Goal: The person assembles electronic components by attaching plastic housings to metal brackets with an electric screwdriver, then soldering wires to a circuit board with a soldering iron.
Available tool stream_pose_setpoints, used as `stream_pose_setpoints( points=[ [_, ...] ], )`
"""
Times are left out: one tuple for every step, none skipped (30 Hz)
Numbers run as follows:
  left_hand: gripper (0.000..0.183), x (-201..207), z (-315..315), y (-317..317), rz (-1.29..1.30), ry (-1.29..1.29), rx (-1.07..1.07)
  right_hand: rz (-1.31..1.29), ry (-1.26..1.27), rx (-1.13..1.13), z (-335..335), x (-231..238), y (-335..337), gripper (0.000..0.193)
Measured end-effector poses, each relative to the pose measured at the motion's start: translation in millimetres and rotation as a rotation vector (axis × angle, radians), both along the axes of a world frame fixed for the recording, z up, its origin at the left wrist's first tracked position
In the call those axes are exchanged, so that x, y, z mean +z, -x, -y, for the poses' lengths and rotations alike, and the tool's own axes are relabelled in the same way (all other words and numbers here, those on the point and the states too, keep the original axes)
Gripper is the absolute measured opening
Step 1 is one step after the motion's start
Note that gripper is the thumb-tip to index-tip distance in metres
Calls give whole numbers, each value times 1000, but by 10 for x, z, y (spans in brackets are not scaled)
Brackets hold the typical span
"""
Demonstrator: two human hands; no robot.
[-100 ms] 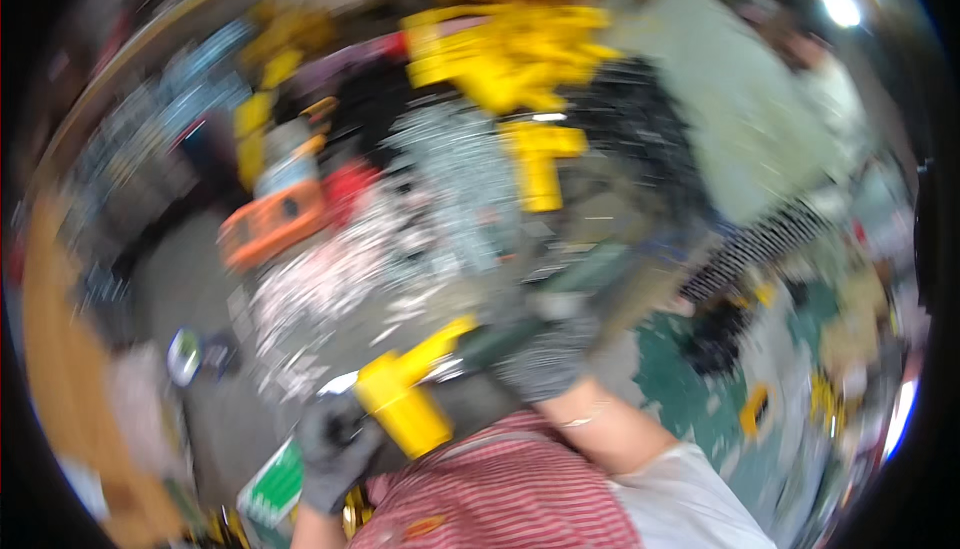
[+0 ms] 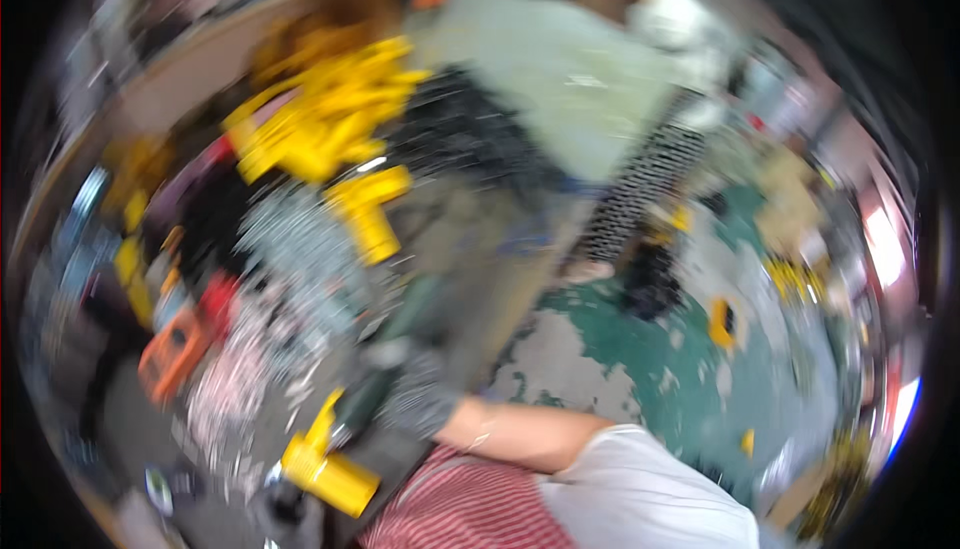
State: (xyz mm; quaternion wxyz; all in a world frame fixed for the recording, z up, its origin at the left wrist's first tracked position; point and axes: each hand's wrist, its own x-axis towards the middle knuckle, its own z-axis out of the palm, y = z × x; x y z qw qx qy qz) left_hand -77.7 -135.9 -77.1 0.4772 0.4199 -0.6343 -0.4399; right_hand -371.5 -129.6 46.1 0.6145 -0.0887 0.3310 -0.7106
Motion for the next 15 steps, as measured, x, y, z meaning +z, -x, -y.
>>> stream_pose_setpoints(
  points=[
    [56,25,408,-302,102,-245,-185,463,188,43,286,-372,-130,21],
    [45,27,435,-295,46,-241,-103,418,118,-7,408,-332,-195,16],
    [42,118,452,-602,76,-237,-135,420,155,-10,393,-304,-435,17],
    [42,171,487,-665,119,-132,-131,393,193,1,424,-271,-472,19],
    [45,177,565,-704,199,-110,-114,365,266,-14,486,-322,-485,21],
    [40,311,549,-615,153,-137,-83,343,325,-17,533,-365,-492,23],
    [40,326,579,-610,153,-120,-109,339,327,-12,536,-288,-507,25],
    [40,325,597,-602,139,-121,-140,325,390,-14,565,-307,-505,24],
    [40,331,639,-612,128,-125,-159,331,385,-28,538,-187,-505,24],
    [40,291,684,-593,117,-134,-174,338,376,-37,502,-81,-506,24],
    [40,296,690,-626,105,-146,-184,339,374,-36,523,-95,-531,24],
    [39,287,722,-634,90,-156,-194,343,378,-56,563,-110,-538,23],
    [39,275,740,-645,75,-166,-202,348,381,-73,589,-121,-539,23],
    [39,259,751,-648,61,-176,-209,348,380,-69,592,-140,-528,23],
    [39,242,758,-644,48,-185,-215,349,358,-53,583,-161,-512,23]
  ],
)
